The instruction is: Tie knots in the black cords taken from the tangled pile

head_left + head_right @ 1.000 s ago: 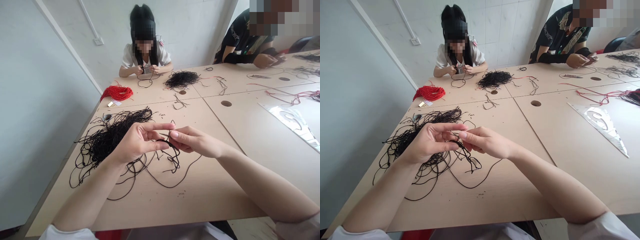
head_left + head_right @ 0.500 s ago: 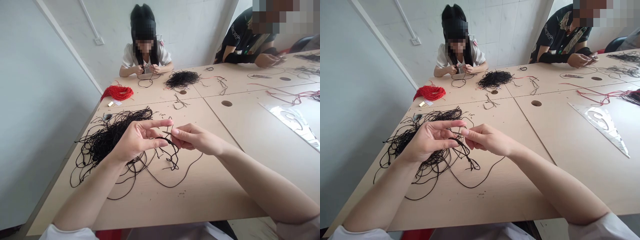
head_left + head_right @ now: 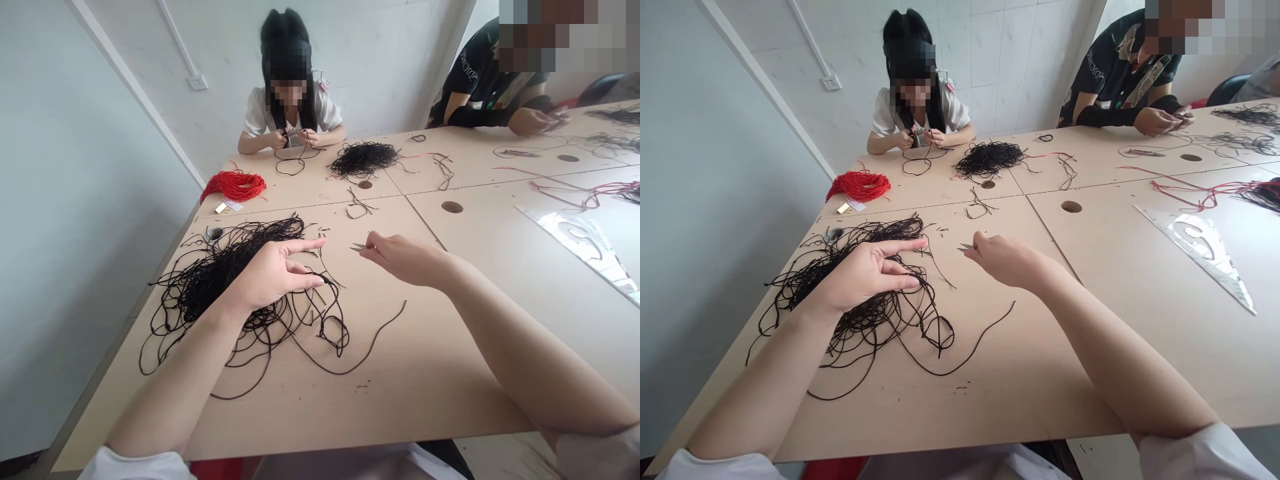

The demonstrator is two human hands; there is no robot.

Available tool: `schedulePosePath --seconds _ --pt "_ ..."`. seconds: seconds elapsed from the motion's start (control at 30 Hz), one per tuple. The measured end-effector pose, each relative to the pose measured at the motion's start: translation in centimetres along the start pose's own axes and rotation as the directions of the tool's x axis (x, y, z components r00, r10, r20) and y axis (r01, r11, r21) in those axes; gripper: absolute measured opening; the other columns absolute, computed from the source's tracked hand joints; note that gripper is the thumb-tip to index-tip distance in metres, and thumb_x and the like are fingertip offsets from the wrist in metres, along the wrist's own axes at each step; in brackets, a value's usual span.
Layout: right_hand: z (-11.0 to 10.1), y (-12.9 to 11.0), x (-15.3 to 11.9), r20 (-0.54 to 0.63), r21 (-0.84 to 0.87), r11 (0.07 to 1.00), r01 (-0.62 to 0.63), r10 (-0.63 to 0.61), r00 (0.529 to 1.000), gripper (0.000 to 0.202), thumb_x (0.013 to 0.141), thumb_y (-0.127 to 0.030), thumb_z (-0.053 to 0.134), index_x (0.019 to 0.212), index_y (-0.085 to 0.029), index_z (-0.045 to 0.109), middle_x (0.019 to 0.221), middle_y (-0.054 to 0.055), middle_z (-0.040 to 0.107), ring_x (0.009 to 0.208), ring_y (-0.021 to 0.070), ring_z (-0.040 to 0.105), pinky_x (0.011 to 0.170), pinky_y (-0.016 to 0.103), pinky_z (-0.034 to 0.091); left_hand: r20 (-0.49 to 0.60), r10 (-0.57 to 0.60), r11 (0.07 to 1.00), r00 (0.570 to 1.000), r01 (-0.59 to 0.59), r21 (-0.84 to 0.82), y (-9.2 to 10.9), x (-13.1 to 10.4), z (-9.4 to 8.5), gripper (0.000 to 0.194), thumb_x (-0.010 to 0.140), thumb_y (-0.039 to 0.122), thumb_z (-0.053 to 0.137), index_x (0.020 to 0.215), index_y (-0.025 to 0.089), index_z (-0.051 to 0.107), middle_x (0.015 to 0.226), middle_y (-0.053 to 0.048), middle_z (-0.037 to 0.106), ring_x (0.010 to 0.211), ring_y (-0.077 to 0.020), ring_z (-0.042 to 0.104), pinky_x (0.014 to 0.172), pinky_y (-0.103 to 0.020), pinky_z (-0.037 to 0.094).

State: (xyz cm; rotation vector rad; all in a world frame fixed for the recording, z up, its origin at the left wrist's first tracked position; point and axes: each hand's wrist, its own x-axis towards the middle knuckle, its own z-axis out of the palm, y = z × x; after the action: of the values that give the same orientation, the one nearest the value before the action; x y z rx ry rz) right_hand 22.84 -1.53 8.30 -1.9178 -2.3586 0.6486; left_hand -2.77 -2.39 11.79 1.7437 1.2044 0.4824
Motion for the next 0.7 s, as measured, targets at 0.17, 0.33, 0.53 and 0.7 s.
schedulePosePath --seconds 0.17,0.33,0.53,0.7 --pt "3.0 1.1 1.9 0.095 -0.235 0.972 -0.005 0.029 0.995 0.033 0.100 -0.038 0.030 0.100 -0.013 0.050 0.072 0.010 0.059 0.062 0.0206 0.055 0.056 0.030 0.034 -0.061 0.046 0.997 0.997 -0.042 0.070 -0.6 0.2 -0.3 0.053 0.065 0.029 0.081 0.116 0.023 0.065 0.111 -0.008 0.068 0.077 -0.0168 0.069 0.073 -0.031 0.057" --pt "3.8 1.1 2.6 0.173 -0.219 0.976 0.007 0.032 0.984 0.015 0.094 -0.021 0.042 0.100 -0.012 0.053 0.072 0.011 0.060 0.061 0.0192 0.054 0.054 0.029 0.034 -0.008 0.033 0.999 0.999 -0.033 0.027 -0.4 0.1 -0.9 0.041 0.067 0.030 0.081 0.104 0.018 0.066 0.087 -0.006 0.071 0.084 -0.0206 0.070 0.079 -0.034 0.058" --pt "3.6 1.3 3.4 0.170 -0.194 0.981 -0.005 0.039 0.985 0.014 0.090 -0.015 0.046 0.085 -0.014 0.059 0.070 0.010 0.062 0.058 0.0169 0.054 0.054 0.028 0.035 0.061 0.008 1.000 0.998 -0.009 0.013 0.1 0.0 -1.3 0.036 0.072 0.029 0.077 0.104 0.019 0.066 0.092 -0.007 0.074 0.091 -0.0215 0.071 0.088 -0.037 0.055" --pt "2.5 -0.3 2.0 0.009 -0.113 0.993 0.036 -0.036 0.999 0.031 0.098 -0.028 0.035 0.090 -0.015 0.062 0.087 0.010 0.065 0.063 0.0162 0.057 0.058 0.029 0.036 0.089 0.011 1.000 0.996 -0.013 0.018 0.2 -0.1 -0.9 0.036 0.074 0.033 0.075 0.105 0.020 0.064 0.086 -0.006 0.075 0.087 -0.0224 0.071 0.087 -0.039 0.052"
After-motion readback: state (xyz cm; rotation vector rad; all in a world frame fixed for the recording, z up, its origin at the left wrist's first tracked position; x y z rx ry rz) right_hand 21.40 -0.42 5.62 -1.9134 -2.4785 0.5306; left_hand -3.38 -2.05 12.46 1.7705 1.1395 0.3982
